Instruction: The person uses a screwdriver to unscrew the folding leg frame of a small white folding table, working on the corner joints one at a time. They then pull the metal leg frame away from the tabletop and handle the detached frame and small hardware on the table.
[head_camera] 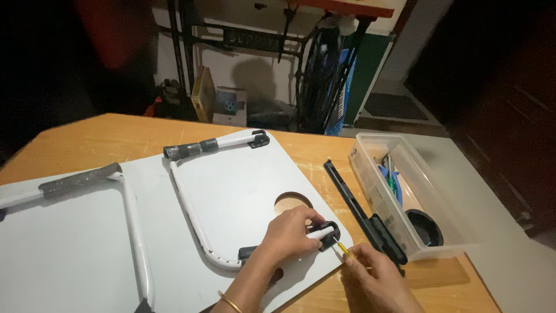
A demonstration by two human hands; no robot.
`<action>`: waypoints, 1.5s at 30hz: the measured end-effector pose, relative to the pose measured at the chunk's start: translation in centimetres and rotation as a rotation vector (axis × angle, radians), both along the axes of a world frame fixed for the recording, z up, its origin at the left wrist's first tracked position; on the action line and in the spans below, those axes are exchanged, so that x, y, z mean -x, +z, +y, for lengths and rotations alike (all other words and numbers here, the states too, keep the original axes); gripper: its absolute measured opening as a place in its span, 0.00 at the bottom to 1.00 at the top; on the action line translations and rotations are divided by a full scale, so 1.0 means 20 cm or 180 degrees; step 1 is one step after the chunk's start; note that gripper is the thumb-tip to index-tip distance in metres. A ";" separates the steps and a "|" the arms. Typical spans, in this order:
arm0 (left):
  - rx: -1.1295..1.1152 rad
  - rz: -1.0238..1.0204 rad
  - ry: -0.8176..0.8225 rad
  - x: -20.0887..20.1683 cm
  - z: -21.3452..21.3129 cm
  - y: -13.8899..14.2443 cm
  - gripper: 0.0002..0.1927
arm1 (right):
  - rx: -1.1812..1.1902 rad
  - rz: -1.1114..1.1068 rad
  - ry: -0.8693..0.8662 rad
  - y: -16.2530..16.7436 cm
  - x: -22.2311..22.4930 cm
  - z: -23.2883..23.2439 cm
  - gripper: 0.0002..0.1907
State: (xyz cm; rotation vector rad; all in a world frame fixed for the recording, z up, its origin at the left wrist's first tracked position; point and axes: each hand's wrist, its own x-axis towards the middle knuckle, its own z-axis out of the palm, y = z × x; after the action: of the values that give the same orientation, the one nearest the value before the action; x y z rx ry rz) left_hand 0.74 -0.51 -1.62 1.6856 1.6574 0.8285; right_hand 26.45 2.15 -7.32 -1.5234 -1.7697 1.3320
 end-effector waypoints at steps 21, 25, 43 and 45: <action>-0.0048 -0.0291 -0.0037 -0.01 -0.01 -0.02 0.25 | -0.1540 -0.1568 -0.0613 0.08 0.19 -0.14 0.13; -0.0004 -0.0153 -0.0022 -0.01 0.00 -0.02 0.27 | -0.0795 -0.0603 -0.0722 0.15 0.23 -0.11 0.12; 0.0031 -0.0157 -0.0035 -0.01 0.04 -0.02 0.14 | -0.0345 -0.0239 -0.0238 0.08 0.05 -0.08 0.11; 0.0061 -0.0134 -0.0040 -0.01 0.03 -0.01 0.14 | -0.0020 0.0194 -0.0347 0.06 0.02 -0.08 0.10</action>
State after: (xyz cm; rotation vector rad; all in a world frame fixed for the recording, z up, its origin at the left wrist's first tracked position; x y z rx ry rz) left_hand 0.95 0.13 -1.72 1.6530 1.6198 0.8342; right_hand 26.05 0.49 -6.11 -1.5363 -1.6285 1.3041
